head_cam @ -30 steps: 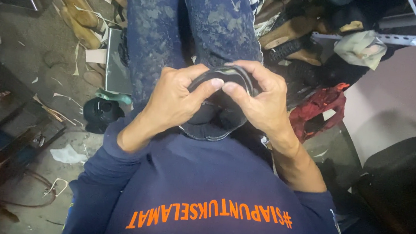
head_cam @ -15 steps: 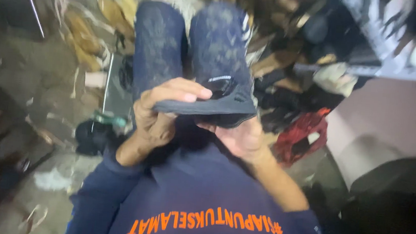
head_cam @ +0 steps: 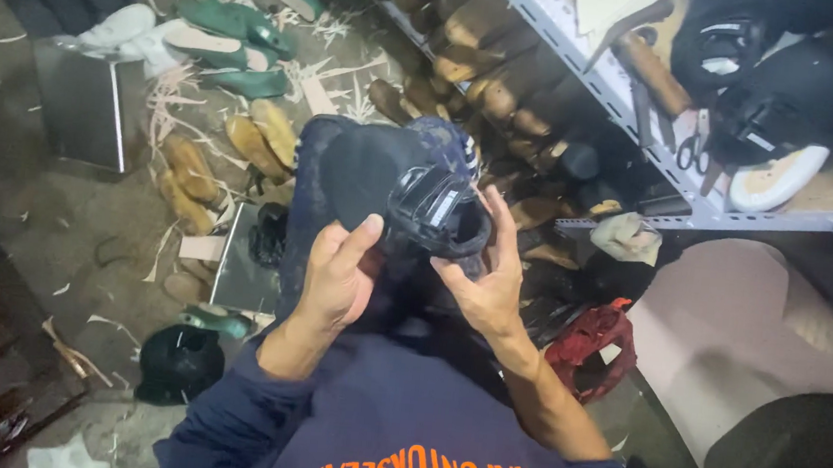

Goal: The person sits on the floor and works on a black shoe, inserting a light-colored insole and pressing it into place. They then use pliers to adjust or secure parts of the shoe's sole and heel area.

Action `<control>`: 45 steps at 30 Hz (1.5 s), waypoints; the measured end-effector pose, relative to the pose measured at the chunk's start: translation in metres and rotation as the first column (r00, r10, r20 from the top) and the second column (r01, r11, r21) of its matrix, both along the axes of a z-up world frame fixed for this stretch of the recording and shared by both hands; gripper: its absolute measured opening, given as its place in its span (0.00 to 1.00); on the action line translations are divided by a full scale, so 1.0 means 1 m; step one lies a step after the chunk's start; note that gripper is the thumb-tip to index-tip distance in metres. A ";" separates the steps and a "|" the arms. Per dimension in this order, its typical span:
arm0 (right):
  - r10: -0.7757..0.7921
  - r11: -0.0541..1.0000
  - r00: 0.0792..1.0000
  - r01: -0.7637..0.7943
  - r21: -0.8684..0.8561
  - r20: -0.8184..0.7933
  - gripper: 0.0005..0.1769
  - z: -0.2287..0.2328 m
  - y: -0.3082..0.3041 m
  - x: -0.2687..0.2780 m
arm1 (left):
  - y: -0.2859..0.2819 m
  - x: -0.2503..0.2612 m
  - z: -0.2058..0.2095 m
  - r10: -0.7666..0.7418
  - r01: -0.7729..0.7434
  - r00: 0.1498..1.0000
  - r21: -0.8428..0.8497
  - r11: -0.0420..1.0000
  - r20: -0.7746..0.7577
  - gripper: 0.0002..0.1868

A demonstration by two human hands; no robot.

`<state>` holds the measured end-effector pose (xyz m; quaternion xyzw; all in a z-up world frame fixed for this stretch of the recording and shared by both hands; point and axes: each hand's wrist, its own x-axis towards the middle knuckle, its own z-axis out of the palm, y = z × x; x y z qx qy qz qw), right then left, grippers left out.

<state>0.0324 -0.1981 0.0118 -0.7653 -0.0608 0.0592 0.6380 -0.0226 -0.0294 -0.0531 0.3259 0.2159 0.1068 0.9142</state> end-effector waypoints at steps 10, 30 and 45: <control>-0.038 0.998 0.999 0.040 0.058 -0.034 0.43 -0.004 -0.010 -0.018 | -0.002 -0.019 0.004 -0.058 0.053 0.997 0.093 0.994 0.052 0.11; 0.229 0.925 0.855 -0.043 -0.376 0.466 0.08 0.035 -0.005 0.095 | 0.073 -0.025 0.015 0.224 -0.175 0.950 0.219 0.960 -0.220 0.28; -0.851 0.500 0.154 -0.059 -0.864 -0.503 0.29 -0.395 -0.477 -0.337 | 0.125 0.001 0.002 0.255 -0.106 0.911 0.412 0.905 -0.325 0.36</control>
